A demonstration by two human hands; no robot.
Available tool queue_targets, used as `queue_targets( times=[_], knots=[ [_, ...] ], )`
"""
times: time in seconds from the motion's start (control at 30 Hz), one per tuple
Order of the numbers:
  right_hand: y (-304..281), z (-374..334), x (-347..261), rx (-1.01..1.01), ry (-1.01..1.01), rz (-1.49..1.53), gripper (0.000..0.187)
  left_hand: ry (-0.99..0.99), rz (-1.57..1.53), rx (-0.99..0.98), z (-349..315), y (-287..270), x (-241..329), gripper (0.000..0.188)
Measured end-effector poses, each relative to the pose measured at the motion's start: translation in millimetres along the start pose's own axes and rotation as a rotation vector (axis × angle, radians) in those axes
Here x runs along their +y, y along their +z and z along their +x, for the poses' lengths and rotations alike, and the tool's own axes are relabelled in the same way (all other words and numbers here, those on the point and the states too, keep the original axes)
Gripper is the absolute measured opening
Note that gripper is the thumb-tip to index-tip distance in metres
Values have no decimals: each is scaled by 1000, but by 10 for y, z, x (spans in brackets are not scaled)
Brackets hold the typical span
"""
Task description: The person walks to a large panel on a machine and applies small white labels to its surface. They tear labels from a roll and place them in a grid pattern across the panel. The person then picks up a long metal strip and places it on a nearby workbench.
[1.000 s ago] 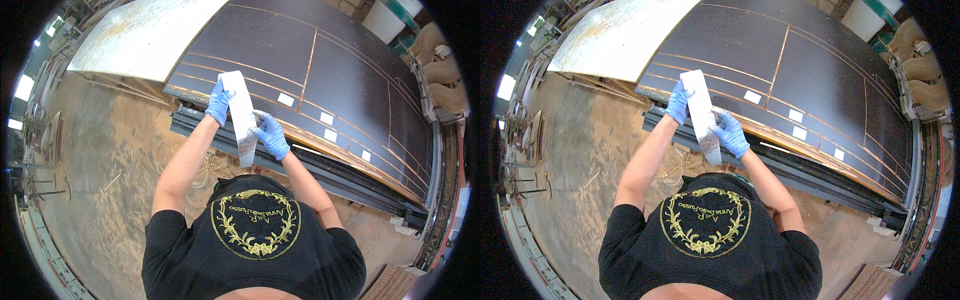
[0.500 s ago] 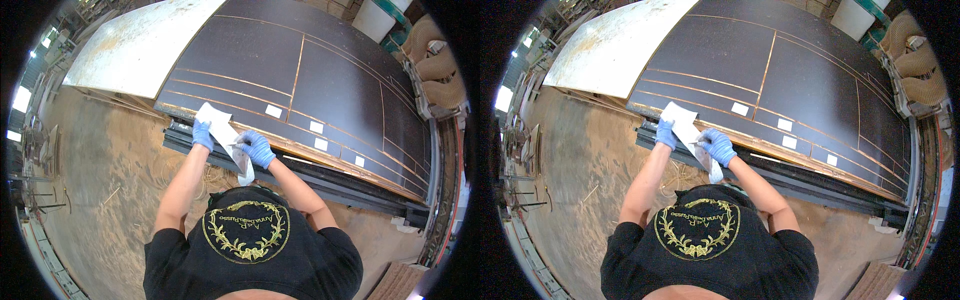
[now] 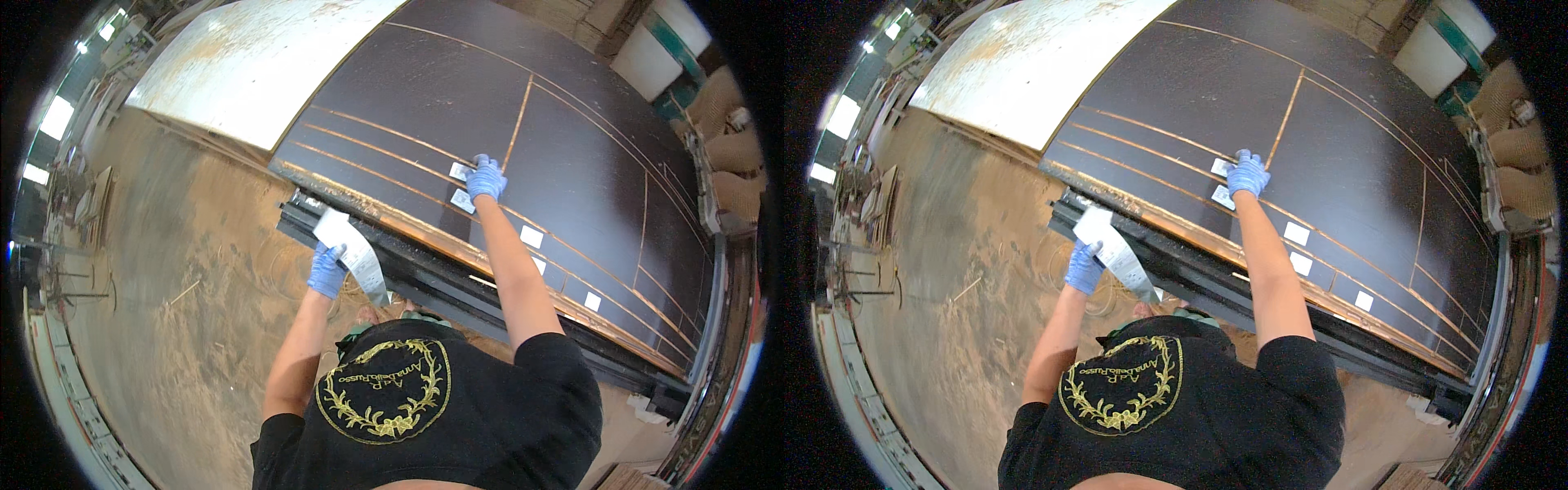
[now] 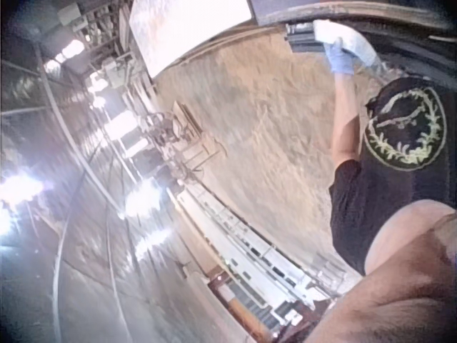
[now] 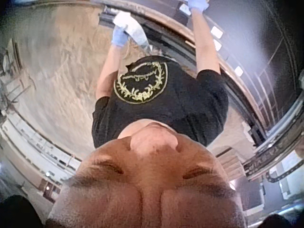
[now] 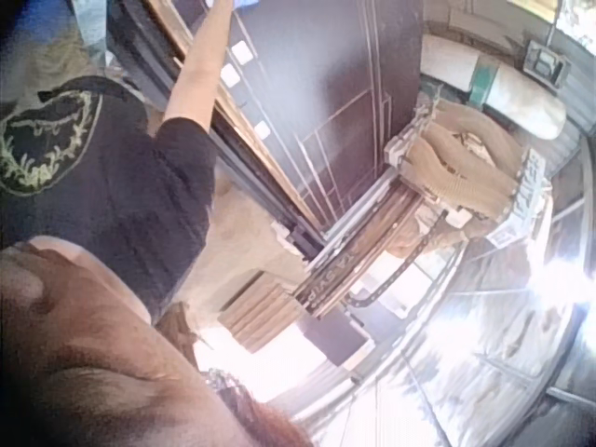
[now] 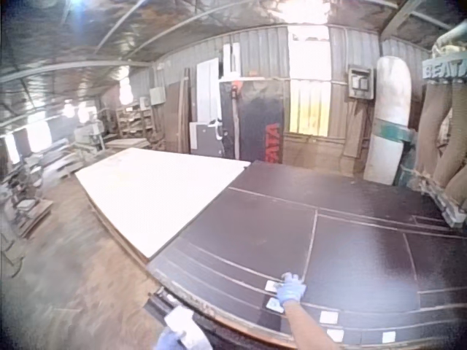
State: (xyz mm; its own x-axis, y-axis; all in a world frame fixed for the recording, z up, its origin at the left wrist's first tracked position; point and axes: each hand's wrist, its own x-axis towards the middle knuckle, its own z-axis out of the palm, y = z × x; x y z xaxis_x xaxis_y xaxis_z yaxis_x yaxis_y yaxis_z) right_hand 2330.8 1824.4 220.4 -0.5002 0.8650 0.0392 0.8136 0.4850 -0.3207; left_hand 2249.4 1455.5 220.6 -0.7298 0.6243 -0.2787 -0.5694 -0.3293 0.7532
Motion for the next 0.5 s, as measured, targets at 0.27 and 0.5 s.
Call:
queue_targets(
  times=[0.27, 0.5],
  knots=[
    [320, -335, 57, 18, -538, -300, 69, 0, 134, 9, -130, 237, 174, 44],
    [-95, -722, 150, -163, -431, -85, 57, 46, 179, -134, -182, 456, 410, 48]
  ],
)
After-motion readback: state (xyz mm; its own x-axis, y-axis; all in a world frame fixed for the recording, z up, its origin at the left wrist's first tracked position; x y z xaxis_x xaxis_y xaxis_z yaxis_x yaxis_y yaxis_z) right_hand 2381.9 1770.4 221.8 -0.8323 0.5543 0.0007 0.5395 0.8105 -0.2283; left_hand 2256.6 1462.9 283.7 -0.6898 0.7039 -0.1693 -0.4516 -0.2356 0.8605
